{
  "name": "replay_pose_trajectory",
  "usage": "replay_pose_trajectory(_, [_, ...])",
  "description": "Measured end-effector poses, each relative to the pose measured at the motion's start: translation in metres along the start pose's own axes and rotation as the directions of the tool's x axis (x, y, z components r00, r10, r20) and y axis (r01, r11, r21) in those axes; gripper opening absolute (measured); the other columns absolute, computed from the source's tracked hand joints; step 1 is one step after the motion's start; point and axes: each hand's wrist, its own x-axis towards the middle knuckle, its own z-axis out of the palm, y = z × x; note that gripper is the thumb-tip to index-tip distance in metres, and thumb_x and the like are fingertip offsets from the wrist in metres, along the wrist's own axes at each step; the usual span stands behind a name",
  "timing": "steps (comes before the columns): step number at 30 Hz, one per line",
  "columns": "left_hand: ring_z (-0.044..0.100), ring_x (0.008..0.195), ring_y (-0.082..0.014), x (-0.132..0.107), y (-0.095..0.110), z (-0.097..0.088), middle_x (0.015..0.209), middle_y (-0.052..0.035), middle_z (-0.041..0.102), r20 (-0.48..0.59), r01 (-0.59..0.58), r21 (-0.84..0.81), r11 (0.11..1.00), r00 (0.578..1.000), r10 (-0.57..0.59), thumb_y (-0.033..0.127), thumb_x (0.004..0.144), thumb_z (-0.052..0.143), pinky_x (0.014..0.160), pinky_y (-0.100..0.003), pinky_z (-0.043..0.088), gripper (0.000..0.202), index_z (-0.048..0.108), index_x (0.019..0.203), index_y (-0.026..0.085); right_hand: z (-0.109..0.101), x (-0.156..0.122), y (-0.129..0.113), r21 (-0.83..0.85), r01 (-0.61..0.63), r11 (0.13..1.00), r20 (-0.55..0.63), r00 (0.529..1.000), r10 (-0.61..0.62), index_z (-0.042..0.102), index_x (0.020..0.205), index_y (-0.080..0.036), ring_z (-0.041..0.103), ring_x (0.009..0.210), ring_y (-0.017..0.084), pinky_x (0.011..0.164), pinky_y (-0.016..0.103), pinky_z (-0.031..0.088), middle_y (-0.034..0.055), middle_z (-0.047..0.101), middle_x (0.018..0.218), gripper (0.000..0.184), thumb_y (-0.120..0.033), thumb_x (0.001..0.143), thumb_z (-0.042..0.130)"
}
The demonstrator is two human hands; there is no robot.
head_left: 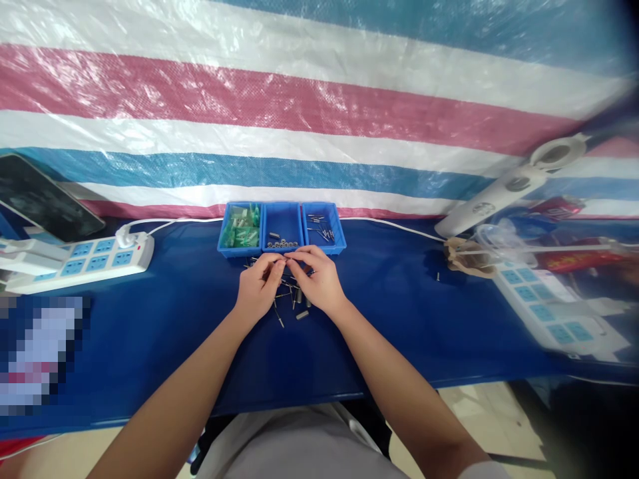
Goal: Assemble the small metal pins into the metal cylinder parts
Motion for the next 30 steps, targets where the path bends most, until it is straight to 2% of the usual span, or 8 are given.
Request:
replay_pose_trajectory(7, [0.059, 0.057, -0.0103, 0.0013, -0.0021, 0.0012, 0.066, 0.0041, 0.063, 0.002, -0.032, 0.082, 0.996, 1.000, 0.032, 0.040, 0.098, 0.055, 0.061, -0.022, 0.046, 0.026, 0.071, 0.109, 0.023, 0.0013, -0.0001, 0.0025, 0.037, 0.020, 0.999, 0.009, 1.000, -0.021, 0.076, 0.106, -0.021, 0.068, 0.086, 0.018, 0.070, 0.030, 0.058, 0.0084, 0.070, 0.102, 0.020, -0.027, 0.096, 0.060])
replay_pose_trajectory(13, [0.057, 0.054, -0.0108, 0.0012, -0.0032, 0.0018, 0.061, 0.0058, 0.061, 0.009, -0.003, 0.109, 0.994, 1.000, 0.002, 0.042, 0.097, 0.057, 0.058, -0.023, 0.044, 0.027, 0.066, 0.114, 0.023, 0.0025, 0.0011, -0.0010, 0.191, -0.165, 0.968, -0.006, 0.985, 0.170, 0.075, 0.098, -0.021, 0.072, 0.083, 0.019, 0.072, 0.030, 0.058, 0.0058, 0.077, 0.094, 0.015, -0.031, 0.089, 0.068])
replay_pose_trajectory(17, [0.061, 0.056, -0.0112, 0.0015, -0.0024, 0.0014, 0.062, 0.0052, 0.062, 0.027, -0.004, 0.091, 0.996, 1.000, 0.002, 0.042, 0.098, 0.055, 0.060, -0.022, 0.046, 0.026, 0.067, 0.112, 0.023, 0.0023, 0.0020, 0.0001, 0.269, -0.208, 0.940, 0.008, 0.977, 0.213, 0.075, 0.094, -0.020, 0.072, 0.080, 0.018, 0.069, 0.029, 0.056, 0.0053, 0.077, 0.089, 0.017, -0.034, 0.086, 0.072])
replay_pose_trajectory(22, [0.062, 0.057, -0.0115, 0.0008, -0.0001, 0.0010, 0.062, 0.0042, 0.063, 0.012, -0.006, 0.079, 0.997, 1.000, 0.005, 0.040, 0.100, 0.051, 0.061, -0.022, 0.048, 0.025, 0.066, 0.108, 0.022, 0.0021, 0.0016, 0.0013, 0.237, -0.225, 0.945, 0.021, 0.974, 0.227, 0.075, 0.094, -0.020, 0.071, 0.080, 0.018, 0.070, 0.029, 0.055, 0.0054, 0.077, 0.089, 0.022, -0.041, 0.087, 0.072])
replay_pose_trajectory(25, [0.060, 0.056, -0.0108, 0.0005, 0.0008, 0.0008, 0.061, 0.0041, 0.062, 0.012, -0.006, 0.061, 0.998, 1.000, 0.005, 0.040, 0.100, 0.050, 0.061, -0.022, 0.047, 0.024, 0.065, 0.102, 0.021, 0.0004, 0.0010, 0.0002, 0.205, -0.237, 0.949, 0.033, 0.971, 0.236, 0.075, 0.089, -0.020, 0.071, 0.075, 0.018, 0.070, 0.030, 0.055, 0.0043, 0.076, 0.082, 0.025, -0.044, 0.089, 0.070])
replay_pose_trajectory(30, [0.061, 0.057, -0.0109, 0.0000, 0.0008, 0.0002, 0.063, 0.0038, 0.063, 0.083, 0.001, 0.029, 1.000, 0.997, -0.003, 0.042, 0.099, 0.053, 0.061, -0.022, 0.047, 0.025, 0.065, 0.101, 0.021, -0.0030, 0.0002, -0.0029, 0.105, -0.240, 0.965, 0.038, 0.971, 0.238, 0.071, 0.075, -0.020, 0.065, 0.063, 0.016, 0.062, 0.028, 0.049, 0.0026, 0.072, 0.069, 0.037, -0.051, 0.092, 0.065])
